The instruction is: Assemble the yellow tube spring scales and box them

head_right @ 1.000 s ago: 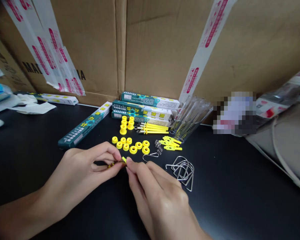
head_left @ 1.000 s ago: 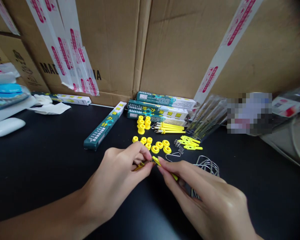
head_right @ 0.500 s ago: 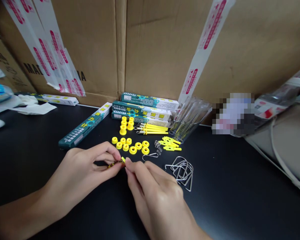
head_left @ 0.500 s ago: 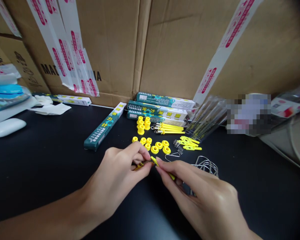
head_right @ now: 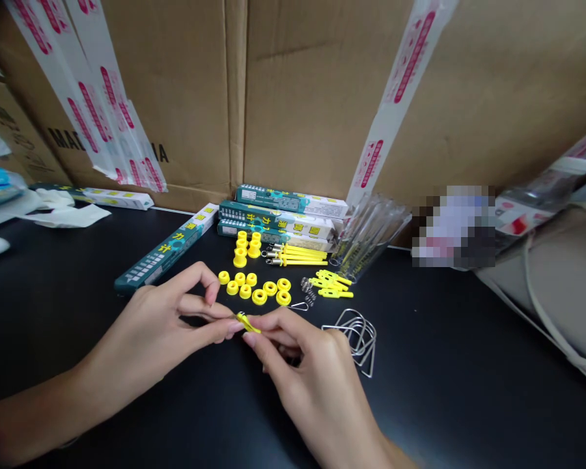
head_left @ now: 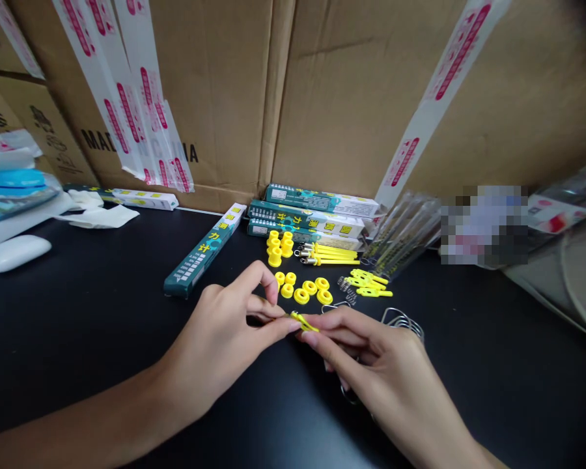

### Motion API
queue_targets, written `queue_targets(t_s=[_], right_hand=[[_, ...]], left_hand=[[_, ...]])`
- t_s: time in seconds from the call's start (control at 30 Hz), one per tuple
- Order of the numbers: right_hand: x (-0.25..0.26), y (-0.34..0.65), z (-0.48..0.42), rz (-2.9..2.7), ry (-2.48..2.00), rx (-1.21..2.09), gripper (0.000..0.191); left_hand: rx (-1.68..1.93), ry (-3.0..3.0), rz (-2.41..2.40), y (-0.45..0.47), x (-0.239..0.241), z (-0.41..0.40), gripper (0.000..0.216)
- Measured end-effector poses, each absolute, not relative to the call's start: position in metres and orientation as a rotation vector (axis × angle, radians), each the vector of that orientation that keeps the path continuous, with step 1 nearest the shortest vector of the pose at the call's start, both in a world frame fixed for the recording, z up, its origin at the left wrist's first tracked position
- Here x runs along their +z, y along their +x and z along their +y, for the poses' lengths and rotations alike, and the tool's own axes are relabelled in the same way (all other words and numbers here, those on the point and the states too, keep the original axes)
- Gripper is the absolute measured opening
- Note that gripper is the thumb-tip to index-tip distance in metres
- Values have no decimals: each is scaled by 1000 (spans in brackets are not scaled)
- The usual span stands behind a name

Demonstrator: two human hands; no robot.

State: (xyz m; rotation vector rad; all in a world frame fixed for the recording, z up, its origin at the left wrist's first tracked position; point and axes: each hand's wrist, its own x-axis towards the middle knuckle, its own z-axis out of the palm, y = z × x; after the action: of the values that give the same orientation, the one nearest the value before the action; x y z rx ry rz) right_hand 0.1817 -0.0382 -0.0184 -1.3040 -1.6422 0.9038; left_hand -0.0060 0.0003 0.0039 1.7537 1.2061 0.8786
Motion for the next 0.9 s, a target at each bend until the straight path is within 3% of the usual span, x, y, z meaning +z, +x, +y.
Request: queue_targets(t_s=[0.33, 0.63, 0.77, 0.9], right_hand=[[-8, 190, -32, -1844, -1255, 607, 11], [-8, 193, -33, -1858, -1278, 537, 12], [-6, 192, -36, -1862, -1318, 502, 25], [-7, 190, -36, -1886, -1233, 408, 19]], left_hand=[[744, 1209, 1018, -6, -1, 2, 41], [585, 1072, 1009, -8, 6, 9, 35], [542, 1099, 968, -11, 5, 11, 34], [508, 1162, 914, -11, 4, 9, 34]])
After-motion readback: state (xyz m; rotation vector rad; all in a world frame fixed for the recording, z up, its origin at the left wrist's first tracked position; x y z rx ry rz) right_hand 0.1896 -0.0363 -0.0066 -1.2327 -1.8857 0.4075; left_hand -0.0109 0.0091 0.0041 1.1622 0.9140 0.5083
